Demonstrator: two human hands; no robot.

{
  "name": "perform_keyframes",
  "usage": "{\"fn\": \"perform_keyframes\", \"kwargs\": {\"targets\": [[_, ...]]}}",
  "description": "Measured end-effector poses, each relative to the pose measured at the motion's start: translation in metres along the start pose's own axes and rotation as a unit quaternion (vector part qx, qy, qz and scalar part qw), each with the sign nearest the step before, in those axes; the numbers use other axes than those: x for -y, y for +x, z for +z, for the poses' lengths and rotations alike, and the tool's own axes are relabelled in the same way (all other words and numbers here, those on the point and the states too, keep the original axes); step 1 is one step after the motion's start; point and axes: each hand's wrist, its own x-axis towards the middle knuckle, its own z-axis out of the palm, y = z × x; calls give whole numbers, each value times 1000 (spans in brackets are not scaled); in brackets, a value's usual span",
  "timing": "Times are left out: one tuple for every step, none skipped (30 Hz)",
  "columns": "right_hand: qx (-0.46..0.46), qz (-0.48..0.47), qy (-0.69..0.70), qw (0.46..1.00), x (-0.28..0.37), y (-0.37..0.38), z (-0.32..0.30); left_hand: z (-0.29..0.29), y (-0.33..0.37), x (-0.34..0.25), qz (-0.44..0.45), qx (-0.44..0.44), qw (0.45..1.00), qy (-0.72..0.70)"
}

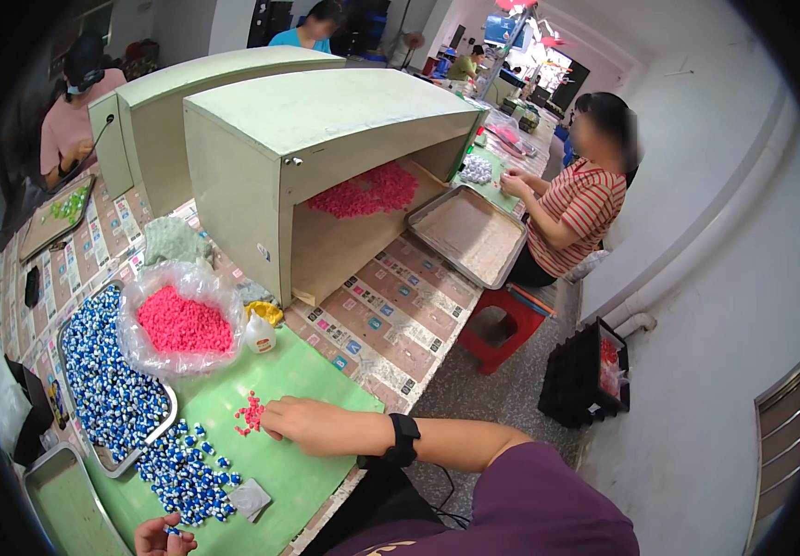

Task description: The person repeatedly picks a blue-and-white capsule from a tray and a small pink piece from a pile, then joins them together by hand. The assembled units are placed into a metal tray on the left. The process is repeated continuously throughout the clip.

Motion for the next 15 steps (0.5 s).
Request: {"fn": "perform_keyframes", "kwargs": {"targets": [[-4, 0, 15, 1000, -2, -2, 1, 0, 0, 1, -2, -1, 1000, 1], [-7, -1, 29, 1000, -2, -2, 1, 0, 0, 1, -3, -3, 1000, 1], [-2, 10, 37, 999, -2, -3, 0, -1, 0, 2, -1, -3, 1000, -1], [4, 22, 45, 999, -2, -4, -2, -1, 0, 3, 0, -2, 1000, -4], [9, 35, 52, 998, -2, -5, -4, -1, 0, 4, 1, 0, 1000, -8], [14, 42, 55, 998, -1, -6, -5, -1, 1, 5, 1, 1, 1000, -10], [19, 48, 58, 997, -1, -6, -6, -1, 1, 6, 0, 1, 1000, -12], [23, 55, 61, 996, 0, -7, -8, -1, 1, 6, -1, 2, 1000, -14], [17, 47, 57, 997, 2, -7, -9, -1, 1, 7, 0, 7, 1000, -16], [10, 39, 53, 998, 5, -7, -11, -2, 1, 8, 1, 11, 1000, -18], [3, 29, 49, 998, 8, -6, -12, -2, 2, 9, 3, 15, 1000, -20], [-17, 15, 79, 997, 11, -3, -12, -1, 2, 9, 0, 20, 1000, -11], [-37, -1, 109, 993, 15, 2, -10, 0, 1, 9, -3, 24, 1000, -1], [-57, -13, 138, 989, 20, 6, -9, 3, -1, 9, -8, 30, 999, 8], [-64, -36, 153, 985, 27, 12, -9, 8, -1, 7, -16, 37, 999, 12]]}}
